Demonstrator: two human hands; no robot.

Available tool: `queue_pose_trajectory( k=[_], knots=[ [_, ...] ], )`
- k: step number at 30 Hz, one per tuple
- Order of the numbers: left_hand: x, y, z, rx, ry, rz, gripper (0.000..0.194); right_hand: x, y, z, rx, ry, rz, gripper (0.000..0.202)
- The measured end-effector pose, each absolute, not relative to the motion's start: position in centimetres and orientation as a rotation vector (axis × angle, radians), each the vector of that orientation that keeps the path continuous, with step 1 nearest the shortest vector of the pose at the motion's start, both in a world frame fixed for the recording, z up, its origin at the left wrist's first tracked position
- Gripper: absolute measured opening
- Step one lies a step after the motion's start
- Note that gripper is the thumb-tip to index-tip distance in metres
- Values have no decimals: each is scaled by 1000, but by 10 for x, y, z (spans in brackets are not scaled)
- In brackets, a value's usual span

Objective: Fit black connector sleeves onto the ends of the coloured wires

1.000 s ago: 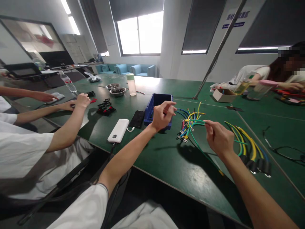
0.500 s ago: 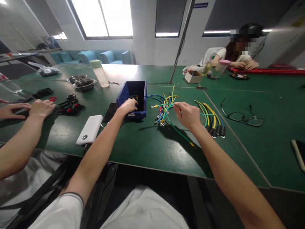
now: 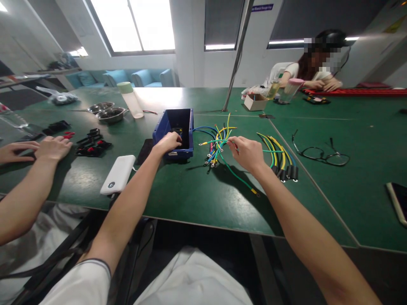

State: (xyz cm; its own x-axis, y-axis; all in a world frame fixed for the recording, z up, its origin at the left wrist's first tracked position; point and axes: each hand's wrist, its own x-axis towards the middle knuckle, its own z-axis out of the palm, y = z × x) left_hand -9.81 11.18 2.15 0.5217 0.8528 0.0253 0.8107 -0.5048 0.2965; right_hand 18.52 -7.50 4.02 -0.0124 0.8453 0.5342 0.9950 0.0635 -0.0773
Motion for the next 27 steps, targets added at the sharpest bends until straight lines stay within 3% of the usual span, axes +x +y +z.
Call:
queue_pose_trajectory(
  k=[12, 21, 27],
  knots=[
    [-100, 66, 51, 2461, 1462, 846, 25, 187, -72, 36, -1820, -1894, -488, 39],
    [-91, 16, 46, 2342, 1263, 1329, 20, 186, -72, 34, -1799, -1886, -496, 39],
    [-74, -3, 38, 2419, 1028, 1387, 21, 185, -72, 34, -1807, -1852, -501, 38]
  ],
)
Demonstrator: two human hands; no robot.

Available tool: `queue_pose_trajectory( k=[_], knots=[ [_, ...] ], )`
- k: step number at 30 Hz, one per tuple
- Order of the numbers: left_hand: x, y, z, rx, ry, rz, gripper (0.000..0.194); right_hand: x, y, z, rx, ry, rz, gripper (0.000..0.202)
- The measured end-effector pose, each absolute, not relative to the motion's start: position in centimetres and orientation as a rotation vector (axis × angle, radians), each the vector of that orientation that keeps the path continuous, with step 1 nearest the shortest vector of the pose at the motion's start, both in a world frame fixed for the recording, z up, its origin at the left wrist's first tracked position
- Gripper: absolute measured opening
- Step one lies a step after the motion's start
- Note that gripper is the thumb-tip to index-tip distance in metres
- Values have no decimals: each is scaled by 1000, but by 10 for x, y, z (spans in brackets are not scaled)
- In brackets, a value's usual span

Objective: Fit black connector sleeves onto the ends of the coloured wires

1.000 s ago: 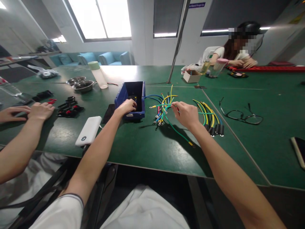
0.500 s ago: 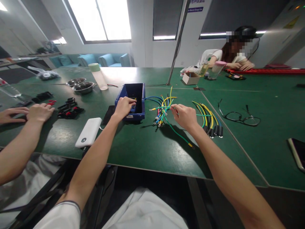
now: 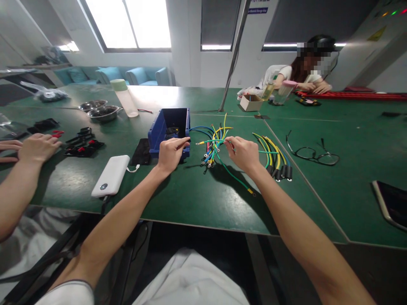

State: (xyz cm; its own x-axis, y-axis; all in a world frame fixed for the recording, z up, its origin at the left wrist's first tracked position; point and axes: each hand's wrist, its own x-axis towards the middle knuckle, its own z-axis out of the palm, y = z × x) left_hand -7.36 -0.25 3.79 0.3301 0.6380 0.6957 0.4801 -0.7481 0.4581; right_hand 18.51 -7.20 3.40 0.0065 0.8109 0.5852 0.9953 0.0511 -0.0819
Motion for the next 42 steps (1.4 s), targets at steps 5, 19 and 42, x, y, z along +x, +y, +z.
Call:
queue_pose_trajectory(
  k=[5, 19, 42],
  knots=[
    [-69, -5, 31, 2395, 1030, 1356, 19, 184, -73, 34, -1798, -1829, -520, 38],
    [-67, -4, 27, 2445, 1060, 1301, 18, 183, -74, 34, -1732, -1794, -564, 37],
    [-66, -3, 23, 2516, 1108, 1220, 20, 182, -75, 35, -1687, -1840, -555, 37]
  ],
)
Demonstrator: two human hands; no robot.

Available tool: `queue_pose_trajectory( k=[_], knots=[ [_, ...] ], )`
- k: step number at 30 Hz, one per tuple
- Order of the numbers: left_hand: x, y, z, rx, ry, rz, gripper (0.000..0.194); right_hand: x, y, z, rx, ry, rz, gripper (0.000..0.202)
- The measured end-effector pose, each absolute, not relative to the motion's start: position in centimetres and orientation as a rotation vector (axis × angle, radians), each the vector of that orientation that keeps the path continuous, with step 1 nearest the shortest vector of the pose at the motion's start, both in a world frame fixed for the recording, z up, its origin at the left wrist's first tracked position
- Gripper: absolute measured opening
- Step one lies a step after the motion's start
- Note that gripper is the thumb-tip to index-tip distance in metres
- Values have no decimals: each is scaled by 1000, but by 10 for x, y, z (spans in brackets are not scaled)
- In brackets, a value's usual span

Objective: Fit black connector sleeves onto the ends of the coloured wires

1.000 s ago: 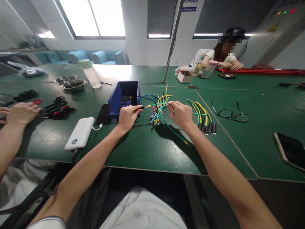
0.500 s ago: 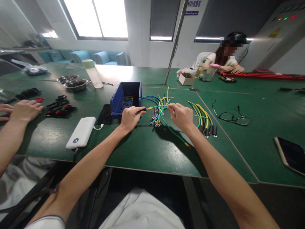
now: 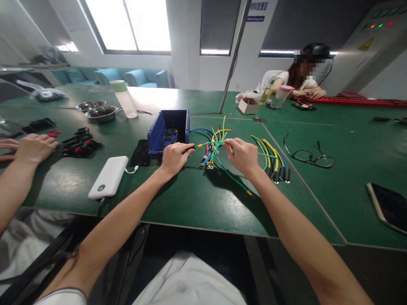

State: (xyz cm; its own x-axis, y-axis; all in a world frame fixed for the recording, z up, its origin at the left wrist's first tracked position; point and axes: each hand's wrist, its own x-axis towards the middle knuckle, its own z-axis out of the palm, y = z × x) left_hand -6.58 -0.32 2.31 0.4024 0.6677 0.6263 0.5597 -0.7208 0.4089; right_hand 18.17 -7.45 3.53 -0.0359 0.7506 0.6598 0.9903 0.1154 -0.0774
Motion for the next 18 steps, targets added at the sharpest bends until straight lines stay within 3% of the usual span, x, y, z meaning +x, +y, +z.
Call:
queue_pose_trajectory(
  k=[18],
  knots=[
    [-65, -5, 25, 2566, 1170, 1174, 21, 180, -76, 36, -1652, -1841, -550, 36]
  ],
)
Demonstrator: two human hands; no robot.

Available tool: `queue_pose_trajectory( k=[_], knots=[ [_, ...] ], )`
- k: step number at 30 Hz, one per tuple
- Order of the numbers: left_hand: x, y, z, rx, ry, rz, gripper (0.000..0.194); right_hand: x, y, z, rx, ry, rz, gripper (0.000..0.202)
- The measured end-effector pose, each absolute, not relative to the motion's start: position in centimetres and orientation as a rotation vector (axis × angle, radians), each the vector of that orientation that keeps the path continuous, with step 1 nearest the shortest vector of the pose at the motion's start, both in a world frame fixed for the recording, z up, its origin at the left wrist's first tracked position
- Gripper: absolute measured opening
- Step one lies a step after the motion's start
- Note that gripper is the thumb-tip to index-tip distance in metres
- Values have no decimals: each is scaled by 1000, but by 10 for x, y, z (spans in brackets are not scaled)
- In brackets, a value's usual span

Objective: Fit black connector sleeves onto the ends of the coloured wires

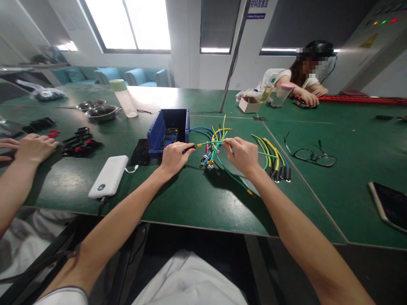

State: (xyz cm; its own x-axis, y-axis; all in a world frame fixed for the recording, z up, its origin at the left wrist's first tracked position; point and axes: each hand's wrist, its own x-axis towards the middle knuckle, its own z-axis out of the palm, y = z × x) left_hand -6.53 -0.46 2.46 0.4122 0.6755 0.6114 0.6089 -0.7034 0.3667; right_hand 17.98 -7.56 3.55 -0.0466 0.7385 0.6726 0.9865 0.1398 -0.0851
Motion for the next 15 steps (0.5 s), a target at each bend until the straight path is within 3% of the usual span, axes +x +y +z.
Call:
queue_pose_trajectory(
  k=[15],
  knots=[
    [-66, -6, 25, 2546, 1002, 1199, 24, 178, -75, 34, -1632, -1835, -495, 35]
  ],
)
